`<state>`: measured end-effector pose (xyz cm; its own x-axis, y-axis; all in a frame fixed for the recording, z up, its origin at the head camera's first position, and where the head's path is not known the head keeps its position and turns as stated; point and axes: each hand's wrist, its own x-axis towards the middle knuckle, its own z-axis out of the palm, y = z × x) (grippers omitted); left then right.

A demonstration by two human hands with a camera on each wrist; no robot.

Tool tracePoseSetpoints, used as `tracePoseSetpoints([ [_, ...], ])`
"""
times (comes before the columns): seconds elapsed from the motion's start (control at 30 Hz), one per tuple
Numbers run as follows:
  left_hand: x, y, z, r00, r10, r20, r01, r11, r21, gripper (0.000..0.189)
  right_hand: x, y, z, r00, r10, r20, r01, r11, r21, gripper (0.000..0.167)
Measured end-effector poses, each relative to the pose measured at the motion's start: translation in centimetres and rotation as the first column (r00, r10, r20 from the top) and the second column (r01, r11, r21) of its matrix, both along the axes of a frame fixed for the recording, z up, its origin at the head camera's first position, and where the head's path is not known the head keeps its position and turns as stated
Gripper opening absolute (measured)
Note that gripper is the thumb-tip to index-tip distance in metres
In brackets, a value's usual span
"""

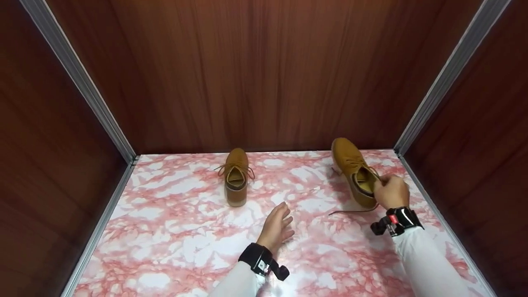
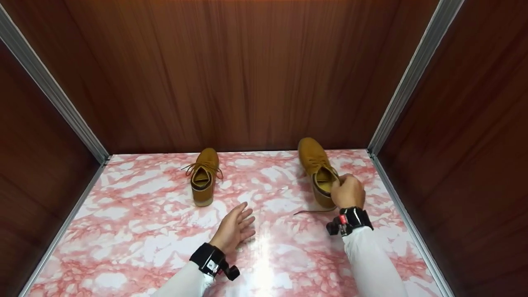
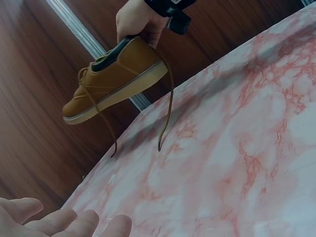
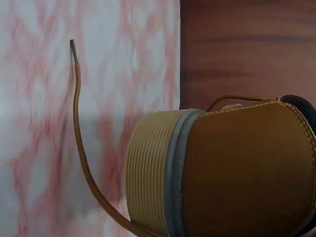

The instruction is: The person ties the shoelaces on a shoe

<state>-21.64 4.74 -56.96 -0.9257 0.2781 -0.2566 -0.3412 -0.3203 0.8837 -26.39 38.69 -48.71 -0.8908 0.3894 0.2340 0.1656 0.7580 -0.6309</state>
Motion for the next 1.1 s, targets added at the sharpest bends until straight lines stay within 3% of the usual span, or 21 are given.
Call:
tracePoseSetpoints([
  [0.27, -0.2, -0.6, 0.0, 0.999, 0.015, -0.031, -0.015, 1.0, 0.001, 0.075, 0.5, -5.2, 0.1, 0.992, 0.121, -0.026, -0.121, 0.993, 0.003, 0.023],
  [0.37, -0.2, -0.6, 0.0, 0.998, 0.03, -0.057, -0.032, 0.999, -0.035, 0.074, 0.8, -6.9, -0.1, 0.986, 0.167, -0.007, -0.167, 0.986, -0.019, 0.021],
  [0.47, -0.3, -0.6, 0.0, 0.991, 0.036, -0.133, -0.05, 0.993, -0.109, 0.07, 1.1, -8.7, -0.5, 0.977, 0.213, 0.019, -0.212, 0.976, -0.053, 0.02],
  [0.57, -0.5, -0.6, -0.1, 0.964, 0.038, -0.264, -0.096, 0.973, -0.21, 0.068, 1.7, -10.3, -0.9, 0.965, 0.259, 0.037, -0.255, 0.964, -0.078, 0.018],
  [0.7, -1.0, -0.9, -0.4, 0.91, 0.057, -0.412, -0.202, 0.927, -0.317, 0.066, 2.4, -12.3, -1.7, 0.949, 0.312, 0.042, -0.308, 0.947, -0.093, 0.014],
  [0.8, -1.3, -1.4, -0.6, 0.886, 0.082, -0.455, -0.283, 0.875, -0.394, 0.058, 3.0, -13.6, -2.5, 0.937, 0.346, 0.047, -0.341, 0.935, -0.095, 0.012],
  [0.97, -1.6, -2.6, -1.2, 0.887, 0.083, -0.455, -0.346, 0.772, -0.533, 0.038, 3.8, -15.2, -3.5, 0.927, 0.367, 0.076, -0.357, 0.927, -0.118, 0.01],
  [1.1, -1.5, -3.5, -1.4, 0.904, 0.025, -0.426, -0.304, 0.74, -0.6, 0.021, 4.3, -15.9, -4.2, 0.925, 0.368, 0.095, -0.354, 0.925, -0.138, 0.008],
])
